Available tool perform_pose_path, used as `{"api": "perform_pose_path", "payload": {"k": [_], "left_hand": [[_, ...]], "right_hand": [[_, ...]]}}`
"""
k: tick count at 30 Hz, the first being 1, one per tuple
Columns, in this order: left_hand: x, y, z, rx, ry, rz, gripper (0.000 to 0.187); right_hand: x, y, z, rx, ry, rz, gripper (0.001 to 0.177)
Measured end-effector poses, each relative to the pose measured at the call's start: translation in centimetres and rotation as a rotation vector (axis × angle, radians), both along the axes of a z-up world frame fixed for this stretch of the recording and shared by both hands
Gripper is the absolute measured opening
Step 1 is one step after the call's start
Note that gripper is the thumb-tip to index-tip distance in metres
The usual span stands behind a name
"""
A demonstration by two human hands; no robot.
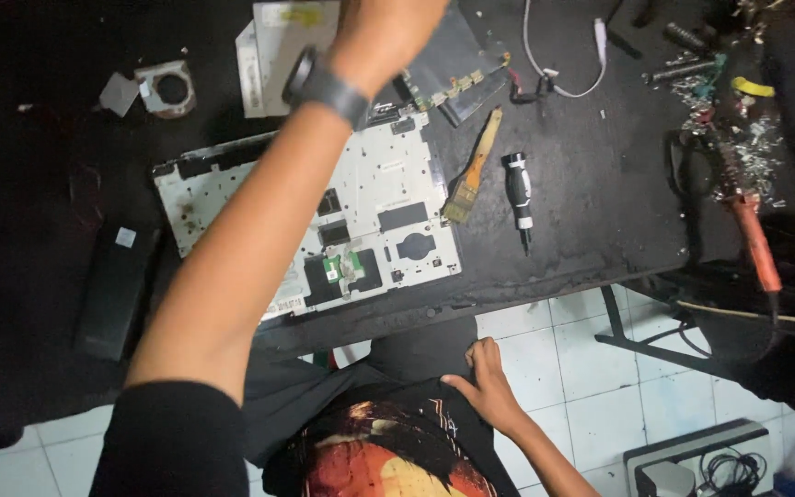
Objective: The person cleans the internal components of a disassembled electronic device, likely a laptop, using a brush and a handheld vacuum. They remove a circuit board, brush dust from the chassis, and vacuum the interior before placing the board back.
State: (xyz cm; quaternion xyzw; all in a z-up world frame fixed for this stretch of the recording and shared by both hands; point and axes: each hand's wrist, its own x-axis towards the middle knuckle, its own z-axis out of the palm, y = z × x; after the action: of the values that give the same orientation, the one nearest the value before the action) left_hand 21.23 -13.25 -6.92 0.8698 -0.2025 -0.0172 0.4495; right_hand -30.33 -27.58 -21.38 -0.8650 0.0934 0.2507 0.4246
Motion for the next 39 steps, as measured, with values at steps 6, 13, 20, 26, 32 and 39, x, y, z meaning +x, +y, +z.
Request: {"api": "perform_pose_path", "payload": {"k": [6, 13, 20, 26, 32, 39], "left_hand": [[-18.1, 8.2, 16.7, -0.297, -0.022, -0.186, 0.028], [-38.9, 19.2, 7.2, -0.349, 0.417, 0.394, 0.023], [-53.1, 23.3, -5.7, -0.046, 0.537, 1.271, 0.063], [-54.0, 23.0, -10.5, -0.085, 0.559, 1.287, 0.078], [-54.6, 23.2, -11.5, -0.112, 0.482, 1.242, 0.077], [-54.6, 23.0, -12.1, -0.043, 0.424, 1.219, 0.07]], "right_hand": [[-0.1, -0.4, -0.6, 0.006, -0.022, 0.009, 0.046], [-1.0, -1.1, -1.6, -0.014, -0.093, 0.088, 0.041], [-0.8, -0.8, -0.4, -0.001, -0.066, 0.053, 0.041], [-1.9, -1.2, -0.6, -0.01, -0.121, 0.025, 0.038], [-4.8, -1.5, -1.5, -0.012, -0.121, -0.098, 0.039], [-6.4, -1.2, -1.4, 0.009, -0.108, -0.202, 0.04]]}}
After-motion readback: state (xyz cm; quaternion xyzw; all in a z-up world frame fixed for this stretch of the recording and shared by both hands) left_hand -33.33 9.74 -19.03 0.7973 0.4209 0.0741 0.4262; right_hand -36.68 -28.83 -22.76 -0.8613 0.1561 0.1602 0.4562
